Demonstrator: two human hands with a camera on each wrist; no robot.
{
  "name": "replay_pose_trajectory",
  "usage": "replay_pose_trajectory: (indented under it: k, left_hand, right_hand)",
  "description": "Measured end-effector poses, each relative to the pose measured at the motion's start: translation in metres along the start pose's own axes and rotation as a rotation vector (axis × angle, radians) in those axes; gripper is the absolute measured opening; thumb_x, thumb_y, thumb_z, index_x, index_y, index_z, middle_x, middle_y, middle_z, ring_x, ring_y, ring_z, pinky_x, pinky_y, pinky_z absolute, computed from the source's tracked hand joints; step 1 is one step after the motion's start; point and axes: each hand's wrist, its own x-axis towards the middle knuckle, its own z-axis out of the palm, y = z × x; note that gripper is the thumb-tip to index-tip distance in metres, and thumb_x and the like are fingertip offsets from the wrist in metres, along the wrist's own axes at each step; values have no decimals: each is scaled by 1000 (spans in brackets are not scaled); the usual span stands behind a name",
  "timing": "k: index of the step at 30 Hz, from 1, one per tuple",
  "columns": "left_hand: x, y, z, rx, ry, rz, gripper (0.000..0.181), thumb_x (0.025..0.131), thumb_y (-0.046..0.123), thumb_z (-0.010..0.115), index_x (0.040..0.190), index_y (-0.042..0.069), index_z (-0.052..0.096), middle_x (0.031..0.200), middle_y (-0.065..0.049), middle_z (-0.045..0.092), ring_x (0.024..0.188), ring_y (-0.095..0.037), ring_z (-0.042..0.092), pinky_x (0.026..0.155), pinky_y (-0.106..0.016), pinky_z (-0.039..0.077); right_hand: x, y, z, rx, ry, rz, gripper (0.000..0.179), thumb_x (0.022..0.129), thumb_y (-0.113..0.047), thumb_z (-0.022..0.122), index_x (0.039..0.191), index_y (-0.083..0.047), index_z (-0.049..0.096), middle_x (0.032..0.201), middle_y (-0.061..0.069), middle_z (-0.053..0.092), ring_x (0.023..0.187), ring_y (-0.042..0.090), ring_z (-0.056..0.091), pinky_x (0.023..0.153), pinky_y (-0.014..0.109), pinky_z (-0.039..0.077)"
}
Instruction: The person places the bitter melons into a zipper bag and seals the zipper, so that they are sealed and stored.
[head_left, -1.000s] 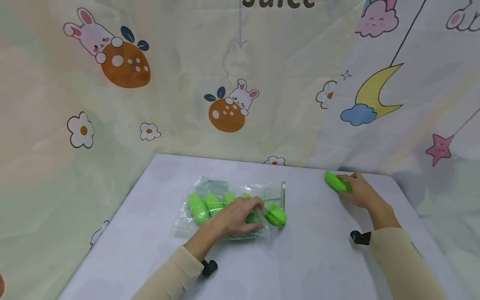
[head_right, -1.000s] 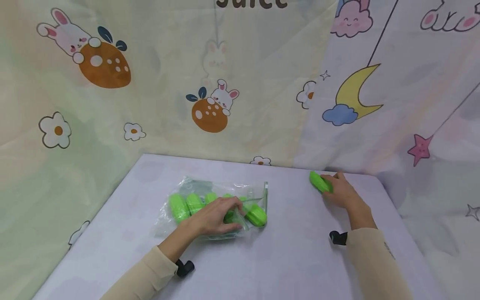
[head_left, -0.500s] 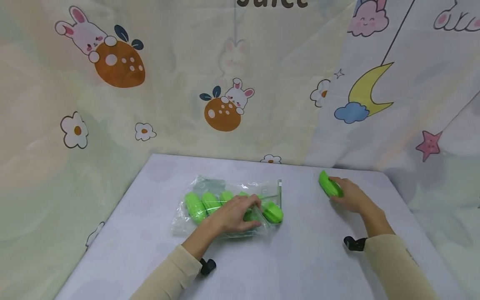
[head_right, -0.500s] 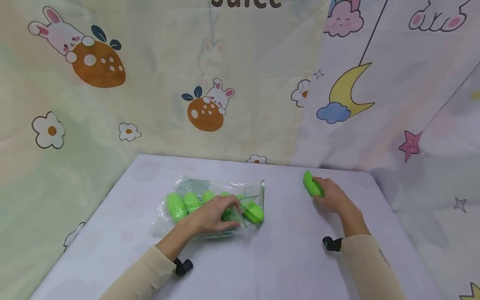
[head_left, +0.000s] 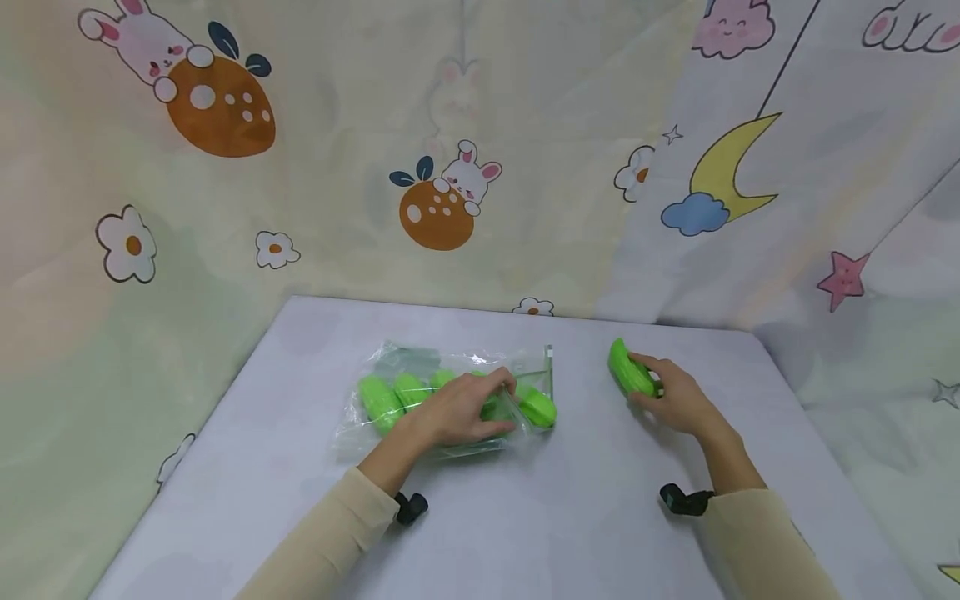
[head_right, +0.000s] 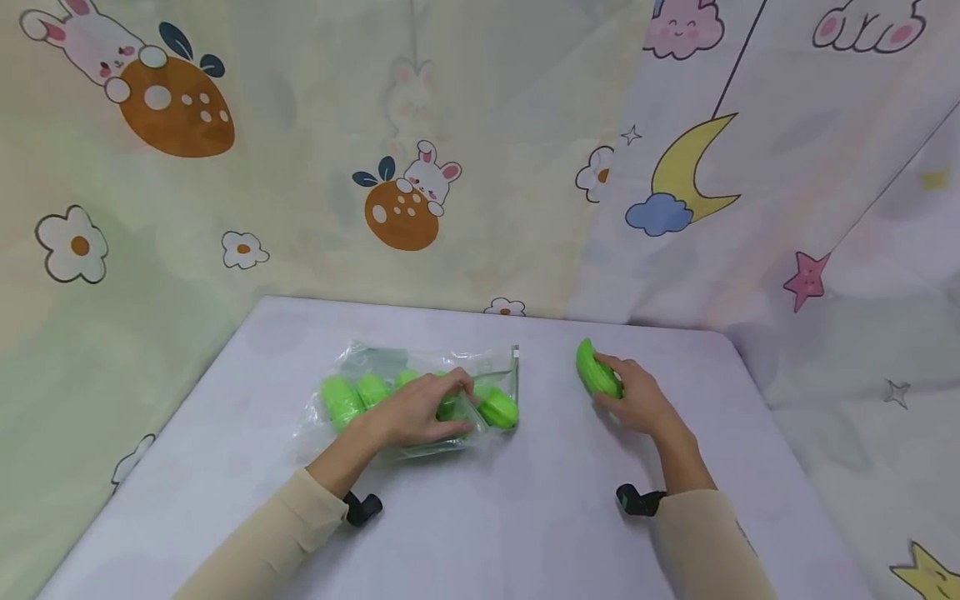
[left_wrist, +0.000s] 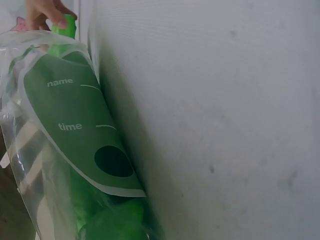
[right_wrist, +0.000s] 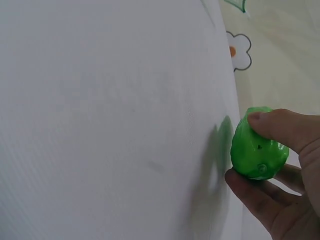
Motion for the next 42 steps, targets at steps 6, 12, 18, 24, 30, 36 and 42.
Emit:
replay_pose_trajectory:
  k: [6,12,18,24,30,36,42]
  left_hand:
    - [8,4,0,-4,18,39,46,92,39,77,127,25,50,118,9,70,87,-8,60,85,-30,52]
    - [2,4,-1,2,37,34,50,93,39,76,133,24,50,127,10,68,108,-12,66,97,-35,53]
    - [-3,2,-3,6,75,65,52,93,36,77,134,17,51,139,6,65,102,-15,66,93,-38,53]
    - [-3,5,-4,25,83,64,52,93,36,77,134,18,51,131,6,67,95,-14,64,88,-36,53]
    - [-4,6,-4,45,86,53,52,93,37,76,135,18,51,123,6,67,89,-13,60,84,-35,52]
    - [-2,7,-6,3,100,63,48,93,35,77,131,19,53,126,5,67,110,-14,65,98,-35,52]
    - [-2,8,-8,12,115,62,44,92,34,79,127,21,54,121,7,68,107,-12,66,98,-35,52]
  right_hand:
    - [-2,-4,1,40,26,-28,72,94,-19,77,155,-6,41,131,30,53,113,51,60,88,57,55]
    - [-2,-18,12,96,61,-67,72,91,-19,81,153,-8,45,128,28,55,111,51,62,85,51,59]
    - [-2,-31,20,112,80,-96,73,89,-15,82,152,-10,46,131,26,56,112,48,62,85,50,59]
    - [-3,-42,21,99,85,-108,72,90,-15,81,153,-10,46,131,24,56,111,45,63,84,48,60]
    - [-3,-51,22,144,77,-128,70,92,-24,80,153,-13,48,133,21,56,112,42,64,85,44,61]
    - [-7,-55,24,151,70,-142,69,91,-25,81,152,-14,49,131,19,56,111,41,65,84,41,61]
    - [-13,-60,31,187,61,-174,69,90,-25,82,151,-16,50,130,14,58,109,35,66,82,34,61]
